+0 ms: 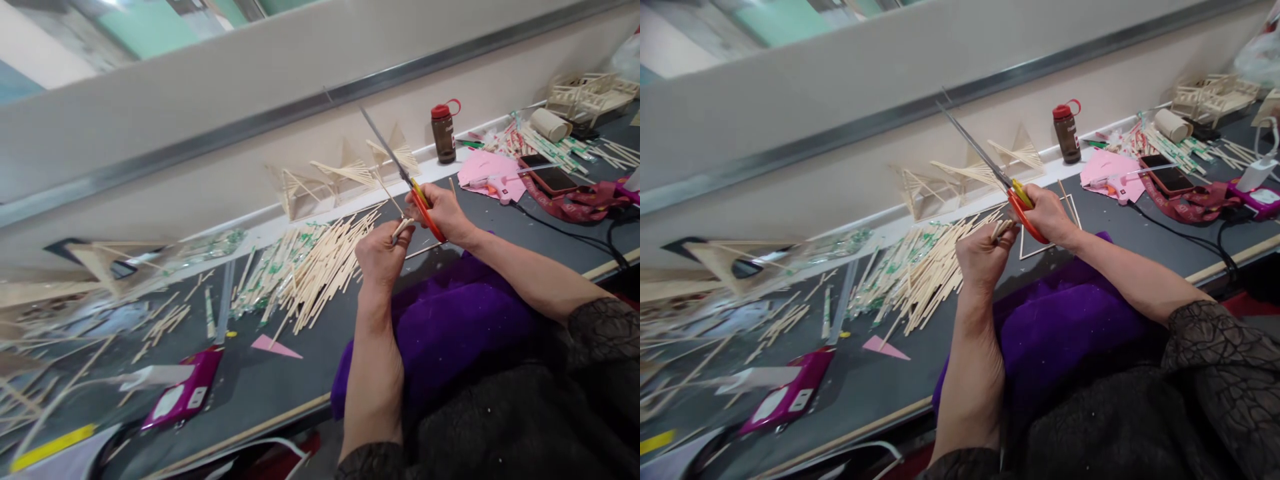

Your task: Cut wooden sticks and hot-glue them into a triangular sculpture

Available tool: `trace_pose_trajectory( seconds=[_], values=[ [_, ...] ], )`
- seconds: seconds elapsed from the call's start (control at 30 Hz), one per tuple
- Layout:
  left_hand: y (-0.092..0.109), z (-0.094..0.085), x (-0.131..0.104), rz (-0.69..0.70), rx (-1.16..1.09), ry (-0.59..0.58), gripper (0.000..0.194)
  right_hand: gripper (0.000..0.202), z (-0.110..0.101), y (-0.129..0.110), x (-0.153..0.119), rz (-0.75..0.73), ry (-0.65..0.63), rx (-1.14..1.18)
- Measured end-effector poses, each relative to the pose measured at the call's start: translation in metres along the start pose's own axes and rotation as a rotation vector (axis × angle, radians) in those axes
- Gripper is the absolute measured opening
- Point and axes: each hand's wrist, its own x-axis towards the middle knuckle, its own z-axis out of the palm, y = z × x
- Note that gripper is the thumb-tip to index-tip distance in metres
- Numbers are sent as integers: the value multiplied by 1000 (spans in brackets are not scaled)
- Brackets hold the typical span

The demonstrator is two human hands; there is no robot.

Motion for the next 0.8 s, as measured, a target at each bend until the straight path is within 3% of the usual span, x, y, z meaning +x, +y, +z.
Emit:
trace_pose_trajectory(
  seconds=[0.17, 0.33, 0.67, 0.8],
  values=[
    [-4, -10, 2, -67, -147, 85, 20, 39, -7, -8, -1, 27, -138, -13],
    [-13, -23, 3, -160, -290, 161, 24, 42, -17, -22, -1, 159, -305, -242],
    [-21, -34, 4, -191, -201, 217, 22, 43, -16, -19, -2, 118, -488, -473],
    [-23, -36, 5, -168, -112, 200, 35, 43, -14, -18, -3, 120, -515, -516]
  ],
)
